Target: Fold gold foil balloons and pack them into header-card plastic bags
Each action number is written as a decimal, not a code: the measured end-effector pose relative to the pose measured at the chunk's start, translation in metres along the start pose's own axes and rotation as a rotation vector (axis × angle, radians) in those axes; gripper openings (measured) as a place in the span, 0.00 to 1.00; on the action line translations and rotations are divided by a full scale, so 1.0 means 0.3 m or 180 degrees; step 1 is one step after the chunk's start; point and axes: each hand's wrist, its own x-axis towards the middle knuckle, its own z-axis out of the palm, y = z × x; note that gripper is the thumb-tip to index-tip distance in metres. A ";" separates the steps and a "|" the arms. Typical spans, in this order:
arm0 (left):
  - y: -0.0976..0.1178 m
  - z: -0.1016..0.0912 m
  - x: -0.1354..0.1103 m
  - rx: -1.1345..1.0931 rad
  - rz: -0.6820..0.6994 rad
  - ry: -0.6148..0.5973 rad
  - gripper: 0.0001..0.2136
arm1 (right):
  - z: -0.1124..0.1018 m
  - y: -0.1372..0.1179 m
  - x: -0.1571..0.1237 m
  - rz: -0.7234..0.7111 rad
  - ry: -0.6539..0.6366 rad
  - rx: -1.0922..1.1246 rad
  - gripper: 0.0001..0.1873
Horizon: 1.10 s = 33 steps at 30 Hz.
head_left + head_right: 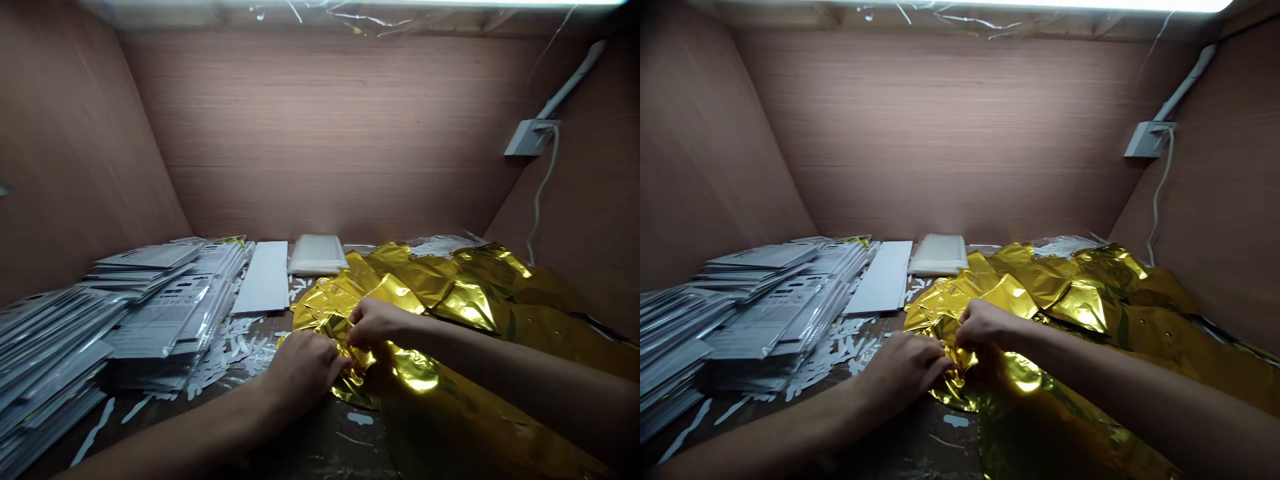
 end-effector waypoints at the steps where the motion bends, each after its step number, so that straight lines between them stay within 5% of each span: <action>1: -0.023 -0.030 0.010 0.0067 -0.0164 0.0044 0.21 | -0.001 0.000 -0.004 0.0008 -0.0008 0.0069 0.11; 5: -0.163 -0.152 0.024 0.0800 -0.0905 0.0165 0.19 | -0.025 0.001 -0.028 -0.0187 0.0100 0.0410 0.11; 9: -0.280 -0.210 0.008 0.1118 -0.1386 -0.0448 0.12 | -0.059 0.021 -0.033 -0.0366 0.0365 0.0975 0.12; 12: -0.298 -0.222 0.009 0.1212 -0.1455 -0.0608 0.09 | -0.076 0.040 -0.035 -0.0491 0.0429 0.1130 0.11; 15: -0.249 -0.227 0.002 0.1333 -0.1409 -0.0341 0.10 | -0.094 0.052 -0.053 -0.0542 0.0468 0.1179 0.11; 19: -0.088 -0.173 -0.057 0.1396 -0.1155 0.0013 0.12 | -0.129 0.051 -0.101 -0.0594 0.0549 0.1620 0.16; 25: 0.169 0.018 -0.156 0.1024 0.0449 0.0512 0.08 | -0.065 0.063 -0.144 -0.0410 0.0586 0.1772 0.18; 29: 0.179 0.010 -0.169 0.0467 0.0676 0.0897 0.19 | 0.053 0.106 -0.140 -0.0345 0.0499 0.1571 0.27; 33: 0.100 -0.056 -0.182 0.0280 0.0314 0.1081 0.06 | 0.135 0.109 -0.137 -0.0502 0.0334 0.1341 0.27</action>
